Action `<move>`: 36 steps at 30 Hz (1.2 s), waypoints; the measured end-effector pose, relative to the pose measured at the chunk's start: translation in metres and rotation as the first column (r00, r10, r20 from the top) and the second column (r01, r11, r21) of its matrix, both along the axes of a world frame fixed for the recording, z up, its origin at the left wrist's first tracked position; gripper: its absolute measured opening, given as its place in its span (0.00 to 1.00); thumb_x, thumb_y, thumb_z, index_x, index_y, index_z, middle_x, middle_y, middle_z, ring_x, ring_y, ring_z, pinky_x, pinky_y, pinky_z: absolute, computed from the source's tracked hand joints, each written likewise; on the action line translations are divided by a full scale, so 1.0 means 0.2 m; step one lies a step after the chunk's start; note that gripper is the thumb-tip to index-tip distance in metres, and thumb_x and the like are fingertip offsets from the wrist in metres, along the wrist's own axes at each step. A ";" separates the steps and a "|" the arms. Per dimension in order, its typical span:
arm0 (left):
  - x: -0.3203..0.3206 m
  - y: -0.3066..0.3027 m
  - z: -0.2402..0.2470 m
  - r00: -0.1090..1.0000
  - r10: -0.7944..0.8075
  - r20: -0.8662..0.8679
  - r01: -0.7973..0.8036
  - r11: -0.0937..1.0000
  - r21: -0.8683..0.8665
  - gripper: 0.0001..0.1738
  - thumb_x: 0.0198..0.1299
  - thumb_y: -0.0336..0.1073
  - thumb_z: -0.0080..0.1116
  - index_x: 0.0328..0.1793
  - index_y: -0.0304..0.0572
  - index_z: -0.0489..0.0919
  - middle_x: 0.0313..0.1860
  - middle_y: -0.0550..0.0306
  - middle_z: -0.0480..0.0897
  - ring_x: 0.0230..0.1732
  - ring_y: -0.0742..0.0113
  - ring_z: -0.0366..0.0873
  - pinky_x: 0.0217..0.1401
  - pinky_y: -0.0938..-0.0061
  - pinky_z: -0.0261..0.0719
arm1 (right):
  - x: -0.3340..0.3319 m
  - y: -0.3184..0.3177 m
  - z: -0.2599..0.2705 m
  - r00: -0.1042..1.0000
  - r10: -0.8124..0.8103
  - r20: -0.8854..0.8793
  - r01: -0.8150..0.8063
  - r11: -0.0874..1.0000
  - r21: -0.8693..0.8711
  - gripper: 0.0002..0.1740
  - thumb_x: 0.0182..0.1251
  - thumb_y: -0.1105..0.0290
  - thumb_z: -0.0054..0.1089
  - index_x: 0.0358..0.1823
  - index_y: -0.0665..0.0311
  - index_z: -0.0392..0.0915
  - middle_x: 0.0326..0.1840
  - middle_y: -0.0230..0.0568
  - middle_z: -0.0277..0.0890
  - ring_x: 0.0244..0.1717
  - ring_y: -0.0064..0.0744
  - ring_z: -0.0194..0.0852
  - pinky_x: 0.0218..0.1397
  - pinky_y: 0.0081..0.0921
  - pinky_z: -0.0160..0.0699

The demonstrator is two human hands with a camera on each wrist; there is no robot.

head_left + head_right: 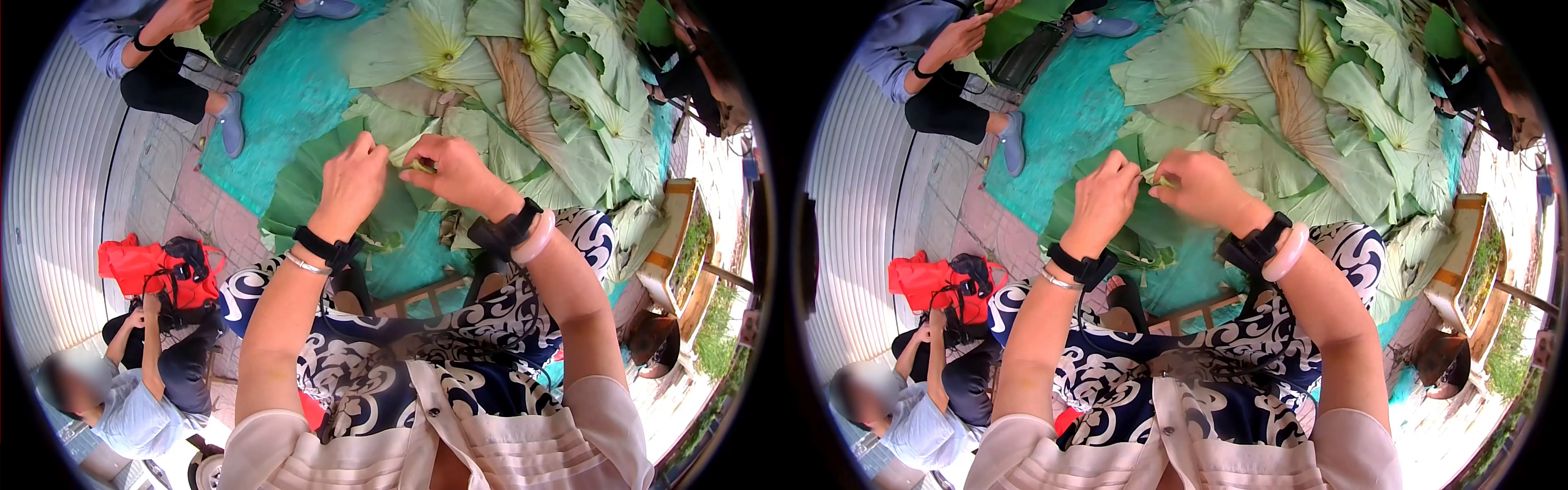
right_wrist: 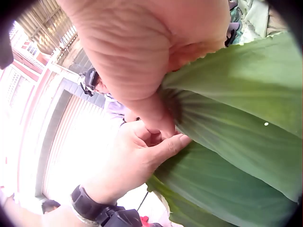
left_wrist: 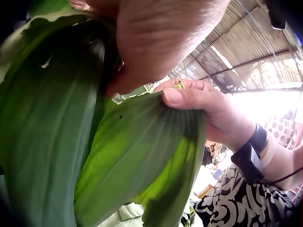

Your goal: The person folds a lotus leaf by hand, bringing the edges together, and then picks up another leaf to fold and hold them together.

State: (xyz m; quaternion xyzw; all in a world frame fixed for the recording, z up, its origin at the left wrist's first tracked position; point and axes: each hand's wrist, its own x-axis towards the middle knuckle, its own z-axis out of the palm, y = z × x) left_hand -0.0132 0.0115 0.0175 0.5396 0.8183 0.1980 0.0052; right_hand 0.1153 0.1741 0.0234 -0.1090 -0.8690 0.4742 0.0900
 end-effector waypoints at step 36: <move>0.00 0.01 -0.03 0.988 -0.091 -0.128 0.084 0.995 -0.060 0.03 0.52 0.28 0.63 0.32 0.45 0.81 0.32 0.57 0.77 0.39 0.55 0.80 0.41 0.61 0.78 | -0.01 0.01 -0.01 0.983 0.042 -0.180 -0.024 0.995 0.101 0.07 0.55 0.69 0.68 0.35 0.60 0.85 0.29 0.43 0.77 0.31 0.49 0.78 0.35 0.42 0.76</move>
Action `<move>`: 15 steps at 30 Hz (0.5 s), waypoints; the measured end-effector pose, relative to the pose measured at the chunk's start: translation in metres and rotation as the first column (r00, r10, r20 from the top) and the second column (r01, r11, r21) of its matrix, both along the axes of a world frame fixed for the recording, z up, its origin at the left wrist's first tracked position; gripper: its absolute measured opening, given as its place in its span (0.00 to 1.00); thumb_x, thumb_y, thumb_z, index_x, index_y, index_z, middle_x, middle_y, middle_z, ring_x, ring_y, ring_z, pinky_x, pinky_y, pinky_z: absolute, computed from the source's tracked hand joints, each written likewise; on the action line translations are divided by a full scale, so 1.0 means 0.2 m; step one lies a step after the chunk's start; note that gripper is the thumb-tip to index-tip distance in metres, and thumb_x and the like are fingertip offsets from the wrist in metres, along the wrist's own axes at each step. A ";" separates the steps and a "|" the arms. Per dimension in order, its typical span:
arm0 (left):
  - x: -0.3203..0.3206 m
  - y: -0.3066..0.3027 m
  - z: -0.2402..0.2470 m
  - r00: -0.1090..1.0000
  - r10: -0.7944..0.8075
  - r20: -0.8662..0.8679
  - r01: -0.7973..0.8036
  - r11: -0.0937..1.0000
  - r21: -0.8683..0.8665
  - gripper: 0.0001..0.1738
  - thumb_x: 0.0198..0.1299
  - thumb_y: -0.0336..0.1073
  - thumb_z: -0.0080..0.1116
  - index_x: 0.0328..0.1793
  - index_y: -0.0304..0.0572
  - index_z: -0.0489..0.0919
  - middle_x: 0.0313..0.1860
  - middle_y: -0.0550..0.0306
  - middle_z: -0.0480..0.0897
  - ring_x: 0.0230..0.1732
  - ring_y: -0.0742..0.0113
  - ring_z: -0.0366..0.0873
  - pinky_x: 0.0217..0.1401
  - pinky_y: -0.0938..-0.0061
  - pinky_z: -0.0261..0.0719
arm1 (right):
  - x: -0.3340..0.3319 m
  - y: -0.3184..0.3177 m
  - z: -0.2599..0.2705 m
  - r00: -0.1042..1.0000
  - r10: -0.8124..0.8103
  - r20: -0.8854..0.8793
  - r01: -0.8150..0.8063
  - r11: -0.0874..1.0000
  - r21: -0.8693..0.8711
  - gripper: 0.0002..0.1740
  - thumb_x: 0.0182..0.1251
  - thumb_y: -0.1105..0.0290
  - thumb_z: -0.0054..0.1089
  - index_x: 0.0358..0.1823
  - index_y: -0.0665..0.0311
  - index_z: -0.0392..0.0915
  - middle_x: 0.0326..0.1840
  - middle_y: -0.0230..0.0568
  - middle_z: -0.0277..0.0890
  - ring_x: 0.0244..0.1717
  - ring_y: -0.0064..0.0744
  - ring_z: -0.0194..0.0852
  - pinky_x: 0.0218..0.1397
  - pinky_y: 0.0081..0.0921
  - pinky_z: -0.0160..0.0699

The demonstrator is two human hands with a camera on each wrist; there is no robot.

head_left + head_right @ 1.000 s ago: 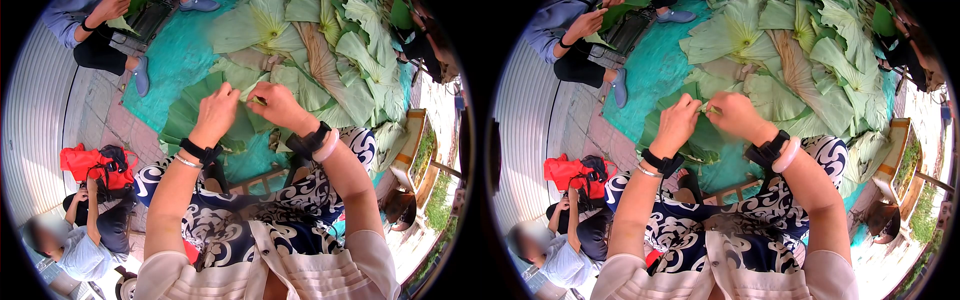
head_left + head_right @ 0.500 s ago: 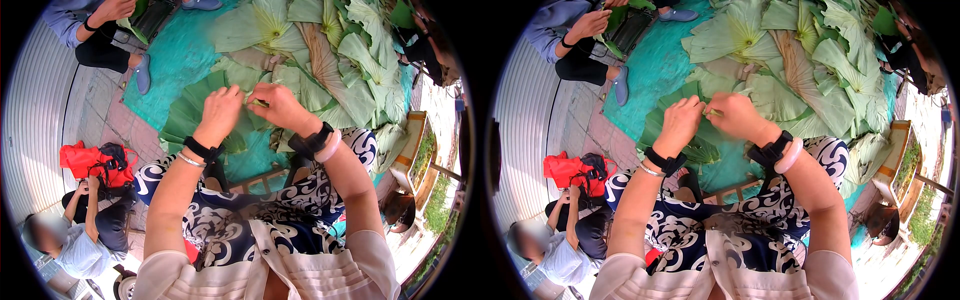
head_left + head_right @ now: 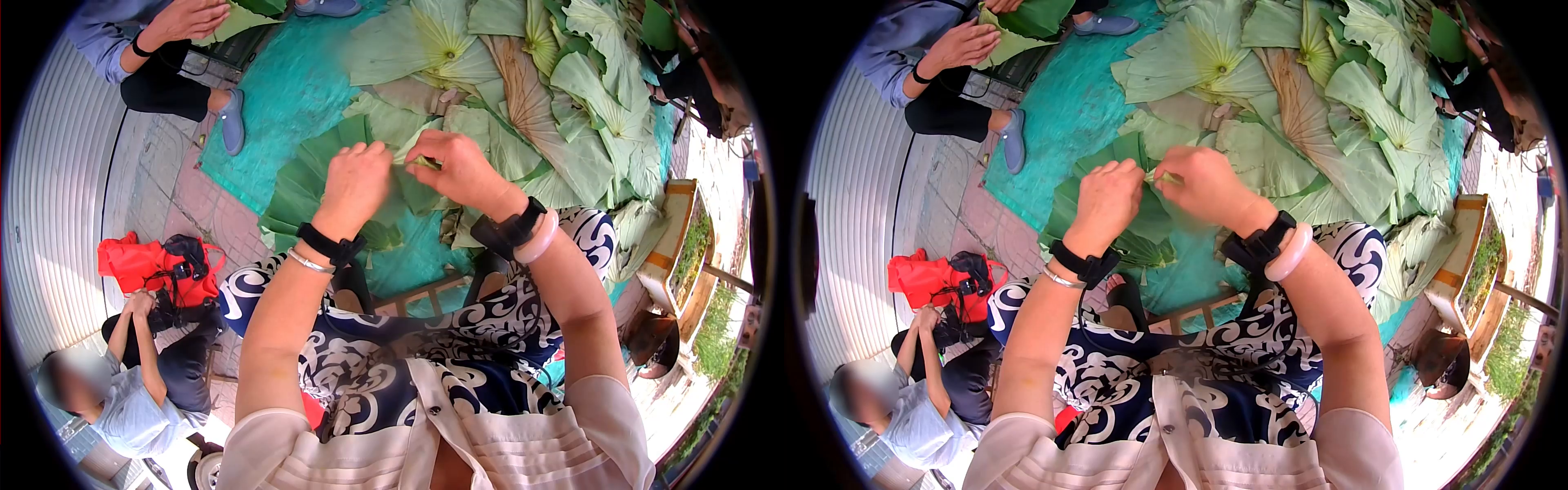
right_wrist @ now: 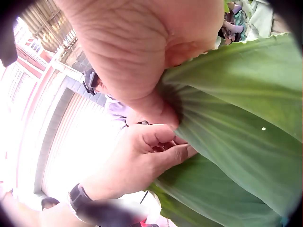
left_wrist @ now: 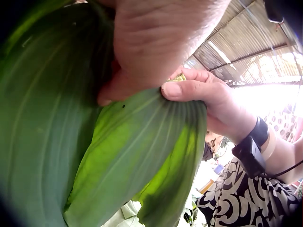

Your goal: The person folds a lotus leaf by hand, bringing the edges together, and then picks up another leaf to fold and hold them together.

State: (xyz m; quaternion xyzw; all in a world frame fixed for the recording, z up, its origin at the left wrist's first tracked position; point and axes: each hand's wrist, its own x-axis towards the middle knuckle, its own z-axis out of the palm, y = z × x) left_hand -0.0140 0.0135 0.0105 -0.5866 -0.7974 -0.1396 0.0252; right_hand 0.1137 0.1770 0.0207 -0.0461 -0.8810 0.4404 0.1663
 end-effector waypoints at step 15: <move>0.00 -0.01 0.05 0.998 0.054 0.014 -0.054 0.998 0.023 0.03 0.56 0.29 0.63 0.32 0.43 0.79 0.31 0.55 0.77 0.37 0.52 0.80 0.40 0.58 0.79 | 0.00 0.01 0.02 0.998 -0.062 0.029 0.064 0.994 -0.092 0.07 0.55 0.70 0.71 0.35 0.61 0.86 0.29 0.42 0.77 0.27 0.45 0.76 0.32 0.39 0.74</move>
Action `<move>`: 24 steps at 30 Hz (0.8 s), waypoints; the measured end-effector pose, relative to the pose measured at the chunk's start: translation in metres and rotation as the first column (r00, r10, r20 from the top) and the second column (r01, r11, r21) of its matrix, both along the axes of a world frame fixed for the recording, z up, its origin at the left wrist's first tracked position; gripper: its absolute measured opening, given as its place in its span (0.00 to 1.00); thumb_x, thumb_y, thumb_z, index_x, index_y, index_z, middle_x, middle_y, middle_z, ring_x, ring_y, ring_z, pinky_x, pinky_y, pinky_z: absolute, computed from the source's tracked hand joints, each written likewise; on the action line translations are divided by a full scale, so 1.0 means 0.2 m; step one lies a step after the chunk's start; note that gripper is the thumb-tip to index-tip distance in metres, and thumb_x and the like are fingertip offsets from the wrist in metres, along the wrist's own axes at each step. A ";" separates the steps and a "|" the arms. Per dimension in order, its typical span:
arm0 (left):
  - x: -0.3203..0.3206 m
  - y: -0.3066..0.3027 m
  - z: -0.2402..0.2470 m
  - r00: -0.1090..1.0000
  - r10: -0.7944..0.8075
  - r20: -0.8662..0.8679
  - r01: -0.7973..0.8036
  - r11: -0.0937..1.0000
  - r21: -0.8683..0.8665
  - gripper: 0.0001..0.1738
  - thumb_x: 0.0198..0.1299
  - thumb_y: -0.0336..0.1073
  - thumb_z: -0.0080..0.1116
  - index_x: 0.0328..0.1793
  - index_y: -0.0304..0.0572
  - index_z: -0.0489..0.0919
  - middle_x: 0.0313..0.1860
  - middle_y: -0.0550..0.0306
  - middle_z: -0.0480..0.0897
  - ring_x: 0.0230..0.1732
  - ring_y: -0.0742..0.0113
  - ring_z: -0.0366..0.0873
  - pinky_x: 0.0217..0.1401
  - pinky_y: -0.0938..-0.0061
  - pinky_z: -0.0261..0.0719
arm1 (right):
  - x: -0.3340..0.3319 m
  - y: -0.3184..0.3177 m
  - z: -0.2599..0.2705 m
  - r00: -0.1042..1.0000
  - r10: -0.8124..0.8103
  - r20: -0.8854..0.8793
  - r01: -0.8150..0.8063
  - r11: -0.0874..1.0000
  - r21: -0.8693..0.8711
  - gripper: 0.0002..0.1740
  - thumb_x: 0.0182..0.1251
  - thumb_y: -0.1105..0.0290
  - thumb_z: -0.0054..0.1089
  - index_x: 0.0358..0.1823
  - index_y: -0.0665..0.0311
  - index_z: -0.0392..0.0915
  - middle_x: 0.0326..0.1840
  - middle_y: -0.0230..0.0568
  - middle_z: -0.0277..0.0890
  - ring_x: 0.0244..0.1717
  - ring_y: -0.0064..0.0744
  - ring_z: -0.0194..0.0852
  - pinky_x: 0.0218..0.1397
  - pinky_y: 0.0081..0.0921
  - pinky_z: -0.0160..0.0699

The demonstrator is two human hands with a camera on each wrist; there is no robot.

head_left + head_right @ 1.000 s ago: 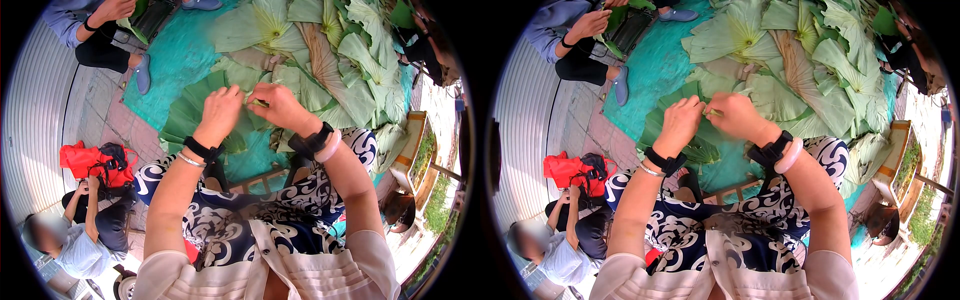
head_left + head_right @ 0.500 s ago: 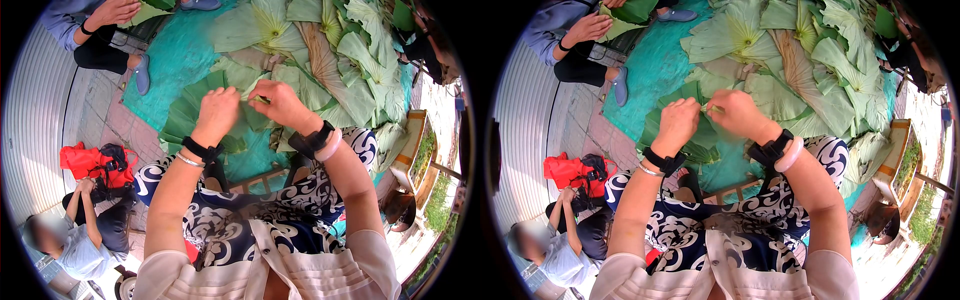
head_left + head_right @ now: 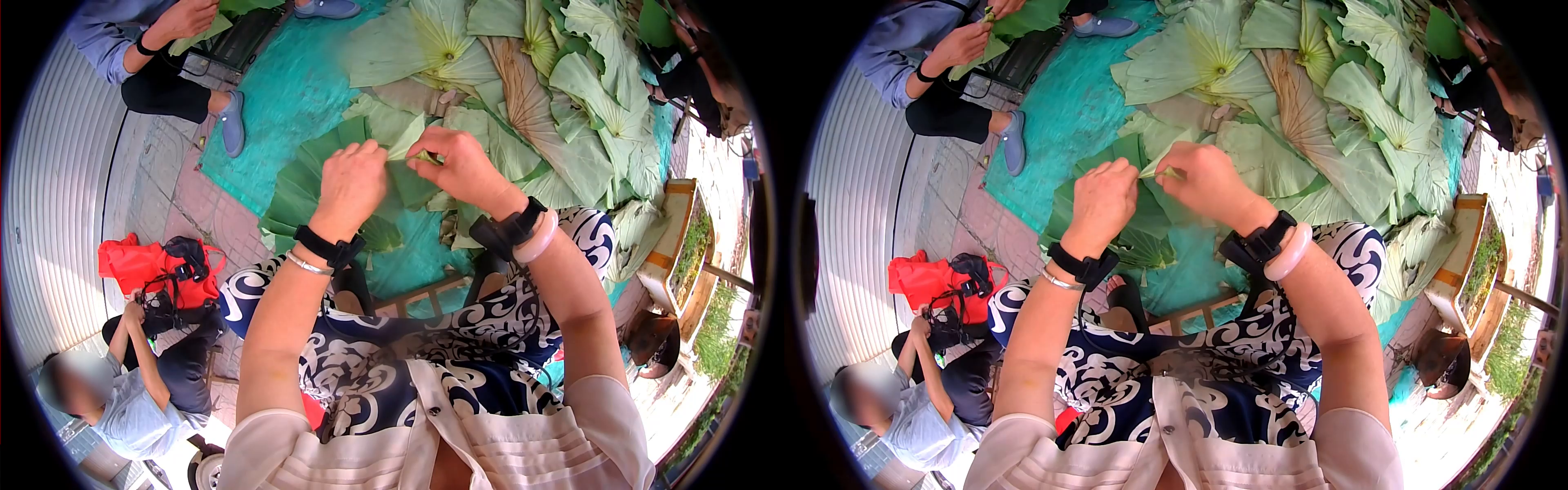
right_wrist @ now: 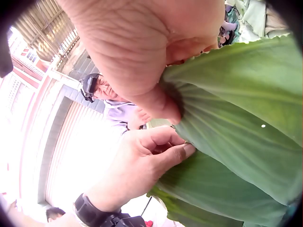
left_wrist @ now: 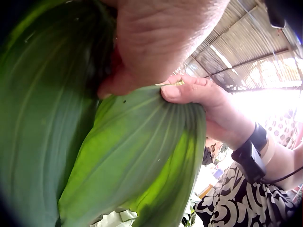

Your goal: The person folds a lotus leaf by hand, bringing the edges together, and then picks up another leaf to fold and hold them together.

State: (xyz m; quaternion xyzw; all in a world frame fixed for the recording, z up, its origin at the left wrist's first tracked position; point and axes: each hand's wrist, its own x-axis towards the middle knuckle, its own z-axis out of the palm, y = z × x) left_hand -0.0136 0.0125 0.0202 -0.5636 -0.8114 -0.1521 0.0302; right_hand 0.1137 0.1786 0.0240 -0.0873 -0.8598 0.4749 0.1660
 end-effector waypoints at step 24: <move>-0.04 -0.05 0.12 0.945 0.019 0.327 -0.162 0.895 0.415 0.08 0.58 0.25 0.66 0.43 0.42 0.85 0.38 0.57 0.85 0.37 0.57 0.83 0.38 0.70 0.80 | -0.03 0.36 -0.16 0.823 -0.564 0.072 0.547 0.751 -0.369 0.24 0.70 0.69 0.67 0.63 0.73 0.77 0.55 0.40 0.81 0.54 0.27 0.78 0.59 0.23 0.75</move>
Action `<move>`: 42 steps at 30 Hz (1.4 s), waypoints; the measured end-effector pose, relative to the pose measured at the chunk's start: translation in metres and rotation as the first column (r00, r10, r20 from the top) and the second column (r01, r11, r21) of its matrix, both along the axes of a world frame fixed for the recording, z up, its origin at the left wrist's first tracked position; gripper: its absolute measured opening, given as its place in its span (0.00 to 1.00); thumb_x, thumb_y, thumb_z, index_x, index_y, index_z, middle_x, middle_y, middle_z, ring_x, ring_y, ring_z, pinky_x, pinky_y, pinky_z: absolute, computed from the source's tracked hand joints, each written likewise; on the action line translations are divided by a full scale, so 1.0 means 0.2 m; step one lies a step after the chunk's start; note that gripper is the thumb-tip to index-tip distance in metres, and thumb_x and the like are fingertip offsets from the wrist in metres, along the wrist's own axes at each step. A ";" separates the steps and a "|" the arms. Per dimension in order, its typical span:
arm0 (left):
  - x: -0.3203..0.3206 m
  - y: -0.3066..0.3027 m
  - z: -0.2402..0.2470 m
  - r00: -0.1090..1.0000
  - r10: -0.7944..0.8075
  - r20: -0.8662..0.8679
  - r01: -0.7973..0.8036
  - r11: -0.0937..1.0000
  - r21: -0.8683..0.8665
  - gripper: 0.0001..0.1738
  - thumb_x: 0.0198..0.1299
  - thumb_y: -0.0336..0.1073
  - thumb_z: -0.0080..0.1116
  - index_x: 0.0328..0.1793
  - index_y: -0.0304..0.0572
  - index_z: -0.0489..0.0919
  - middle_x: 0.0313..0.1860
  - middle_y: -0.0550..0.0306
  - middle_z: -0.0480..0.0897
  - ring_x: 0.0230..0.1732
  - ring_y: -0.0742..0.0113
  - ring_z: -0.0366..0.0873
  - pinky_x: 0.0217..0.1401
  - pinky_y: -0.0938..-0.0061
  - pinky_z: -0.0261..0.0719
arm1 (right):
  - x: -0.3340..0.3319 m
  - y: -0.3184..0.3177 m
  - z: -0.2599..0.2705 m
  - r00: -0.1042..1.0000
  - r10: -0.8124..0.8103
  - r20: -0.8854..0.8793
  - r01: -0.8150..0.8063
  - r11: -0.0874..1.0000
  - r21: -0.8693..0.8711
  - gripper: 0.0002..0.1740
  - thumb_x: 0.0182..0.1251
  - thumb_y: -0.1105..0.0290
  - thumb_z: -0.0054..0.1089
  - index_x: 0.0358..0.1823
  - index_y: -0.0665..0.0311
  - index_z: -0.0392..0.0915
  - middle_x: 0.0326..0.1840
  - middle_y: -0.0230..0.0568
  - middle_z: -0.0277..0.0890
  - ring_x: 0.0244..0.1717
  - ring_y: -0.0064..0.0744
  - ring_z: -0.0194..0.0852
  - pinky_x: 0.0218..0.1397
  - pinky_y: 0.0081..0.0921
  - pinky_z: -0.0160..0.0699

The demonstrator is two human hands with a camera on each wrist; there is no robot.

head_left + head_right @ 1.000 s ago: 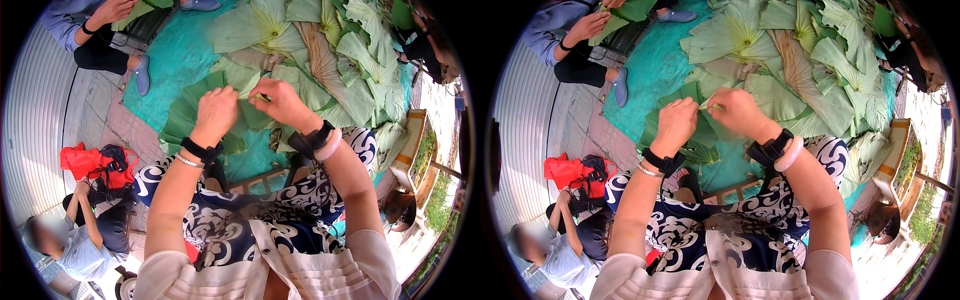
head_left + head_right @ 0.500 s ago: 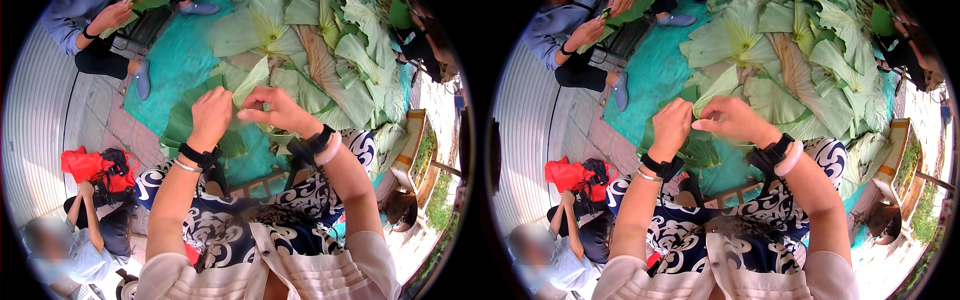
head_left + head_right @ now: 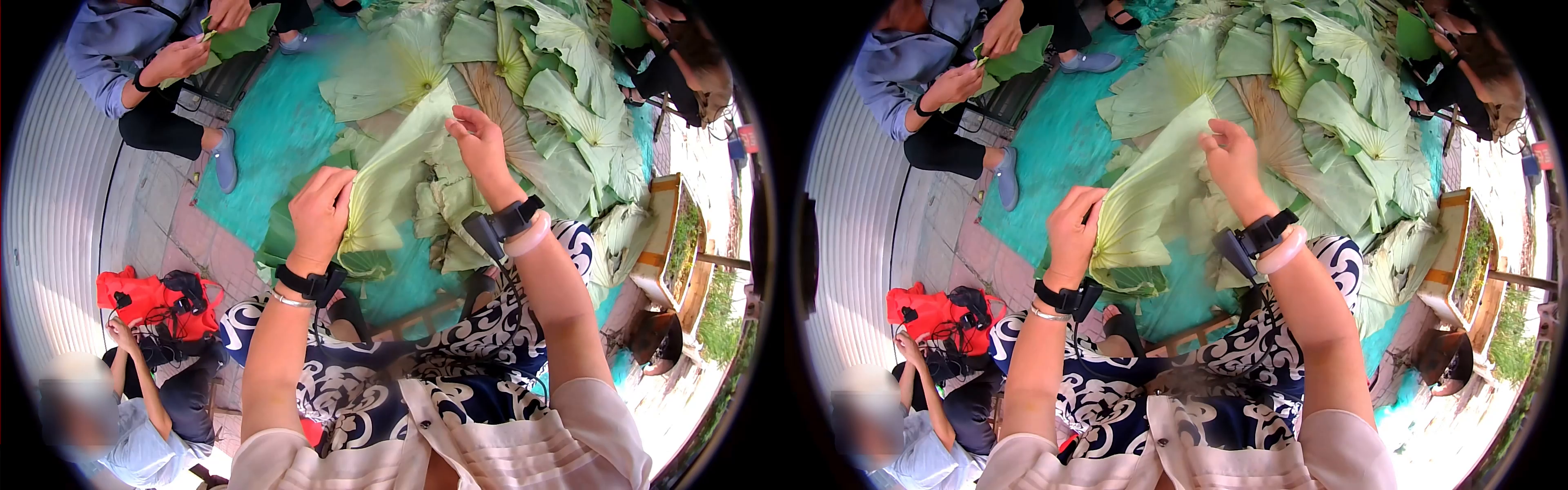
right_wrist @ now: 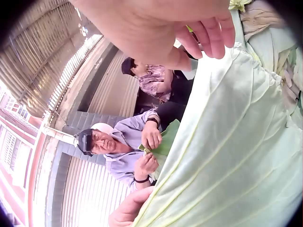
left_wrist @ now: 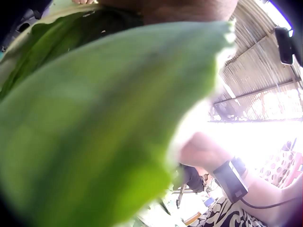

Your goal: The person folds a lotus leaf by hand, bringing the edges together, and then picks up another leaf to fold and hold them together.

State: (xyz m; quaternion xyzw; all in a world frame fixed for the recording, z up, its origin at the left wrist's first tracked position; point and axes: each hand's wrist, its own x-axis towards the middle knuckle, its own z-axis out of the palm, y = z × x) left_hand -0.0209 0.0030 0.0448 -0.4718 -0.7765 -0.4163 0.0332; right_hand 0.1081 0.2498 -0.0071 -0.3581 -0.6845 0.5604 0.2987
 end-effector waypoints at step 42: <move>0.05 -0.08 -0.10 0.940 -0.303 -0.160 0.264 0.938 -0.226 0.13 0.57 0.25 0.64 0.49 0.41 0.80 0.46 0.56 0.80 0.41 0.53 0.83 0.42 0.63 0.83 | 0.04 0.19 0.28 0.948 0.143 -0.284 -0.166 0.984 -0.060 0.08 0.70 0.70 0.68 0.46 0.65 0.83 0.39 0.23 0.81 0.40 0.14 0.73 0.47 0.16 0.70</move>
